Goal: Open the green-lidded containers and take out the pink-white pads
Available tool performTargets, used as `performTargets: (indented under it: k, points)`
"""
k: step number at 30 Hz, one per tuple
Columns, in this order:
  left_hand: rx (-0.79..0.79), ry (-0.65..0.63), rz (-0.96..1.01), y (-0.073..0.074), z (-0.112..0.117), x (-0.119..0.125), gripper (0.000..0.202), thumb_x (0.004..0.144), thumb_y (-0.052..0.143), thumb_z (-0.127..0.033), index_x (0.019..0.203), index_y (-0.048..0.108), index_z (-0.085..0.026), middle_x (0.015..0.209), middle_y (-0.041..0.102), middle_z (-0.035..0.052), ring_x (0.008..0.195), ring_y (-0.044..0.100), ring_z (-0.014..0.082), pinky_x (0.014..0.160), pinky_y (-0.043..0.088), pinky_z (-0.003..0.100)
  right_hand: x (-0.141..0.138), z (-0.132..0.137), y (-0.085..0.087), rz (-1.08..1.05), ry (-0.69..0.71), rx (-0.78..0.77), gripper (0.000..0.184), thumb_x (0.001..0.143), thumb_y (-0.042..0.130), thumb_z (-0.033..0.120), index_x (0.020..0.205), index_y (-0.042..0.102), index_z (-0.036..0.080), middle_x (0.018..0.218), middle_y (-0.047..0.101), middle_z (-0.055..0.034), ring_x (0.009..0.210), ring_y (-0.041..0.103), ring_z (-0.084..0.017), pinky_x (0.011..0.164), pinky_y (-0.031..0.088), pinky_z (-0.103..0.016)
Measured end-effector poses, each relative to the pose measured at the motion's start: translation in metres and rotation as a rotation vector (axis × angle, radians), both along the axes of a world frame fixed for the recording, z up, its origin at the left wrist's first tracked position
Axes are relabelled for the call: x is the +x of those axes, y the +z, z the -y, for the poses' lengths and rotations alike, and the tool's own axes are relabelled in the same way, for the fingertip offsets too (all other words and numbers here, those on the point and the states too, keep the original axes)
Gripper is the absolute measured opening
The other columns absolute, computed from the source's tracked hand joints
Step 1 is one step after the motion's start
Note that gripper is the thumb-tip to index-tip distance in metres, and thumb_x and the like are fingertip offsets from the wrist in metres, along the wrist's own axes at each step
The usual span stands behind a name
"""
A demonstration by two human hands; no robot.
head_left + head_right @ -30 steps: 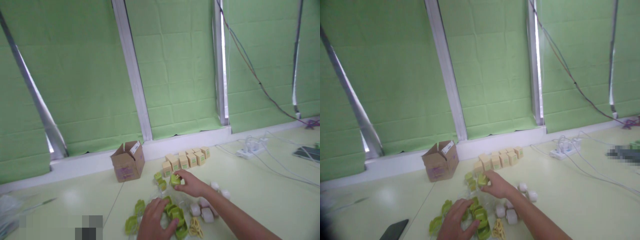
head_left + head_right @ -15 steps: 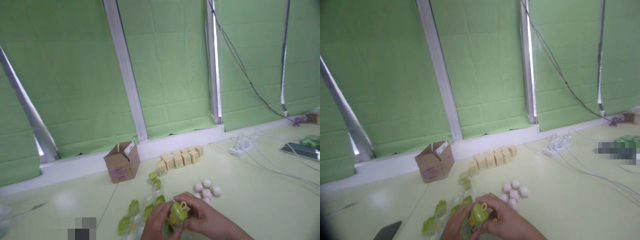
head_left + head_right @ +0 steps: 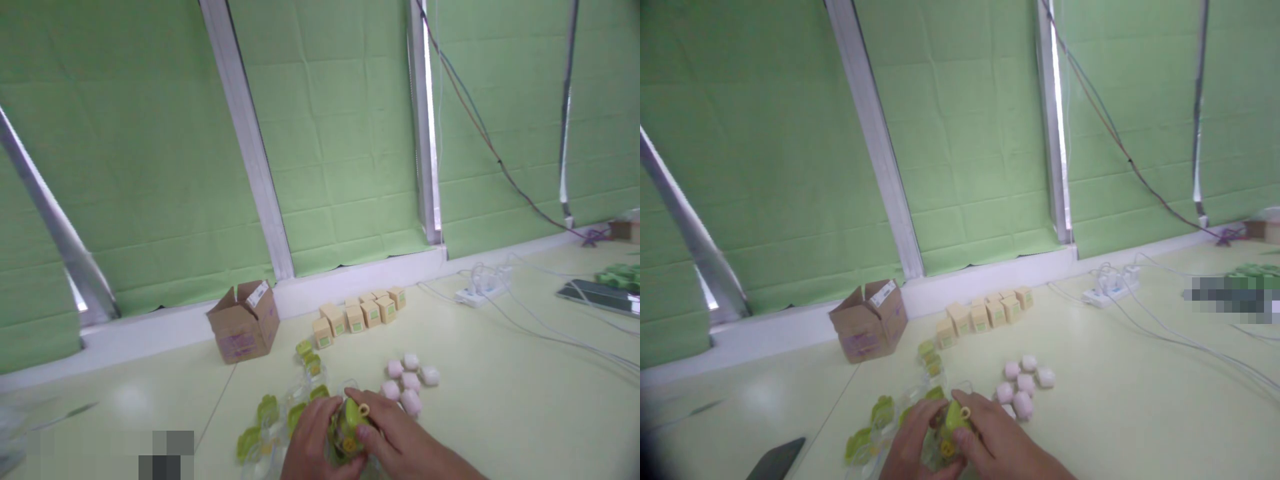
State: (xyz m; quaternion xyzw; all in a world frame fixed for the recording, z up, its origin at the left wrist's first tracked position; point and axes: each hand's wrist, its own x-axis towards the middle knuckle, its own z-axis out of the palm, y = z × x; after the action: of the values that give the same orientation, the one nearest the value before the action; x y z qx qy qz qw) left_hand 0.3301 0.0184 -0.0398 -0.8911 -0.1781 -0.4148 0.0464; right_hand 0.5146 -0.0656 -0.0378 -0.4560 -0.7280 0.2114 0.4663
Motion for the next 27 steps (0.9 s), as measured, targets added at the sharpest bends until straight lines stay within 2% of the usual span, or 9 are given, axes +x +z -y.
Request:
performTargets:
  k: [3, 7, 13, 16, 20, 27]
  points:
    - [-0.008, -0.003, -0.021, 0.001, 0.001, 0.001, 0.066, 0.064, 0.075, -0.03, 0.124, 0.053, -0.015, 0.107, 0.068, 0.0141, 0.098, 0.067, 0.029, 0.081, 0.06, 0.037, -0.001, 0.001, 0.009, 0.044, 0.005, 0.081, 0.037, 0.1, 0.038, 0.029, 0.134, 0.049, 0.022, 0.115, 0.064, -0.0103, 0.107, 0.058, -0.023, 0.095, 0.045, -0.036]
    - [-0.033, -0.029, -0.041, -0.001, -0.001, -0.001, 0.06, 0.066, 0.073, -0.036, 0.121, 0.057, -0.018, 0.105, 0.069, 0.0126, 0.096, 0.068, 0.0294, 0.08, 0.06, 0.038, -0.001, 0.0, 0.017, 0.112, -0.044, 0.099, 0.033, 0.1, 0.035, 0.026, 0.125, 0.056, 0.023, 0.098, 0.064, -0.0069, 0.091, 0.06, -0.021, 0.084, 0.048, -0.032]
    - [-0.089, -0.099, 0.017, -0.011, -0.008, -0.002, 0.065, 0.071, 0.073, -0.032, 0.13, 0.048, -0.019, 0.113, 0.07, 0.012, 0.1, 0.069, 0.0269, 0.085, 0.059, 0.035, 0.001, -0.002, 0.015, 0.128, -0.071, 0.139, 0.031, 0.099, 0.037, 0.025, 0.124, 0.056, 0.023, 0.101, 0.056, -0.0073, 0.094, 0.057, -0.019, 0.085, 0.047, -0.031]
    - [-0.155, -0.12, 0.009, -0.013, -0.009, -0.004, 0.068, 0.074, 0.073, -0.044, 0.132, 0.048, -0.019, 0.118, 0.068, 0.0133, 0.104, 0.068, 0.0274, 0.086, 0.058, 0.034, 0.001, -0.002, 0.014, 0.121, -0.081, 0.174, 0.031, 0.099, 0.037, 0.026, 0.123, 0.056, 0.023, 0.099, 0.055, -0.0069, 0.091, 0.056, -0.019, 0.084, 0.047, -0.031]
    - [-0.161, -0.08, -0.007, -0.012, -0.009, -0.005, 0.062, 0.083, 0.063, -0.052, 0.133, 0.05, -0.018, 0.12, 0.067, 0.0149, 0.108, 0.066, 0.0286, 0.09, 0.056, 0.037, 0.001, -0.002, 0.015, 0.123, -0.075, 0.213, 0.031, 0.099, 0.037, 0.026, 0.123, 0.056, 0.022, 0.097, 0.056, -0.0069, 0.09, 0.057, -0.019, 0.083, 0.048, -0.031]
    - [-0.148, -0.054, -0.04, -0.006, -0.005, -0.002, 0.056, 0.085, 0.06, -0.049, 0.13, 0.053, -0.017, 0.117, 0.068, 0.0158, 0.107, 0.066, 0.0287, 0.088, 0.057, 0.038, 0.003, 0.0, 0.018, 0.127, -0.083, 0.254, 0.032, 0.098, 0.037, 0.024, 0.122, 0.058, 0.021, 0.101, 0.062, -0.0092, 0.093, 0.059, -0.021, 0.084, 0.049, -0.032]
